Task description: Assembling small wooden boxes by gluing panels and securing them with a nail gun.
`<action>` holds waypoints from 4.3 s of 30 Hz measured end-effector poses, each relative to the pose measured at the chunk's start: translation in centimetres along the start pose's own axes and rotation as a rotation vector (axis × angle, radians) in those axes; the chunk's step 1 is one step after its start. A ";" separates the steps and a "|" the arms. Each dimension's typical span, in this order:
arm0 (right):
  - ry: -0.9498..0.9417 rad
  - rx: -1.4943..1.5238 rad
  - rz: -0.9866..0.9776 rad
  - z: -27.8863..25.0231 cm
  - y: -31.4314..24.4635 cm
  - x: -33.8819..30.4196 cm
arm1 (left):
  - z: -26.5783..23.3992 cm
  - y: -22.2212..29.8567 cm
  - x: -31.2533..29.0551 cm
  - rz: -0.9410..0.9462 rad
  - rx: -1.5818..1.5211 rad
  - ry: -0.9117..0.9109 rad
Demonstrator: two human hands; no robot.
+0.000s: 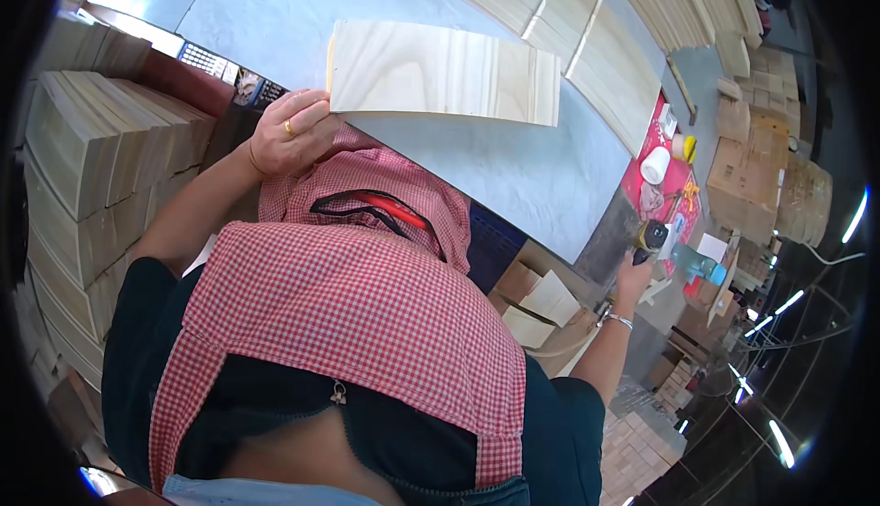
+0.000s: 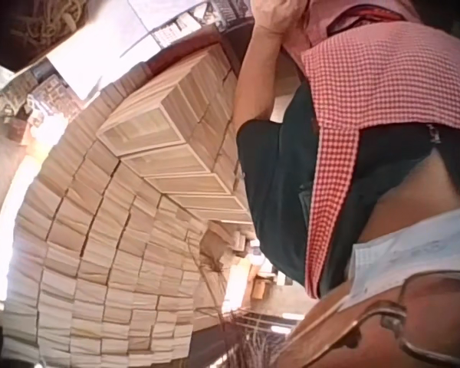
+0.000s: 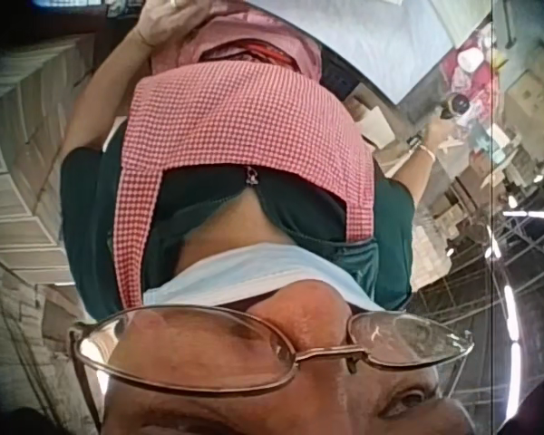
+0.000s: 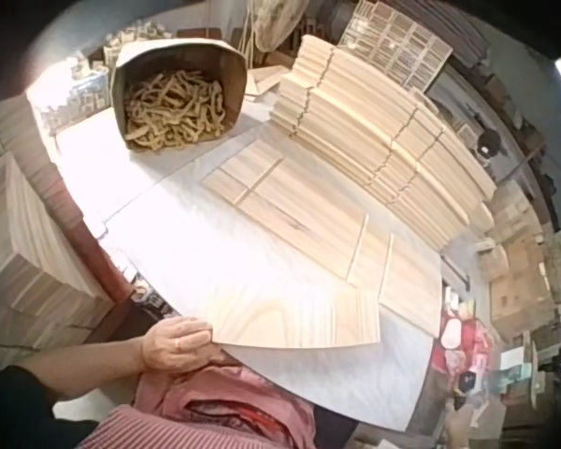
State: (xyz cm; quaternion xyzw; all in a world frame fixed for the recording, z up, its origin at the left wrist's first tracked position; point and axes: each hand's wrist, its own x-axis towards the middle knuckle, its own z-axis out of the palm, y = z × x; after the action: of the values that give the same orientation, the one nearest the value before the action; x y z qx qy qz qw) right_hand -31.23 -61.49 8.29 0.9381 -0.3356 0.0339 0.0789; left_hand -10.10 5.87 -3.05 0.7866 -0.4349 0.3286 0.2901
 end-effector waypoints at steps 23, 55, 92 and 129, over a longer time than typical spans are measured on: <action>-0.245 1.177 -0.493 -0.5 -35.0 -0.5 | -3.4 -0.6 10.1 -1.417 -0.524 -0.088; 0.003 0.448 -1.122 -3.9 -50.0 -5.5 | -4.0 -5.8 9.7 -2.082 -1.092 0.663; -0.419 1.316 -1.707 -16.8 -53.2 -19.4 | -38.9 23.2 -1.8 -1.141 0.477 1.382; -0.397 0.906 -1.435 -7.4 -50.6 -13.9 | -59.2 32.5 -37.9 -1.890 0.806 0.435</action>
State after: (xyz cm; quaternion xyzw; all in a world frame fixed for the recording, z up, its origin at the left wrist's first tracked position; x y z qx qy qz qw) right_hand -9.91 -12.94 7.63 0.8527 0.3747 -0.0579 -0.3595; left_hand -69.56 53.72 9.81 0.7685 0.5591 0.2232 0.2170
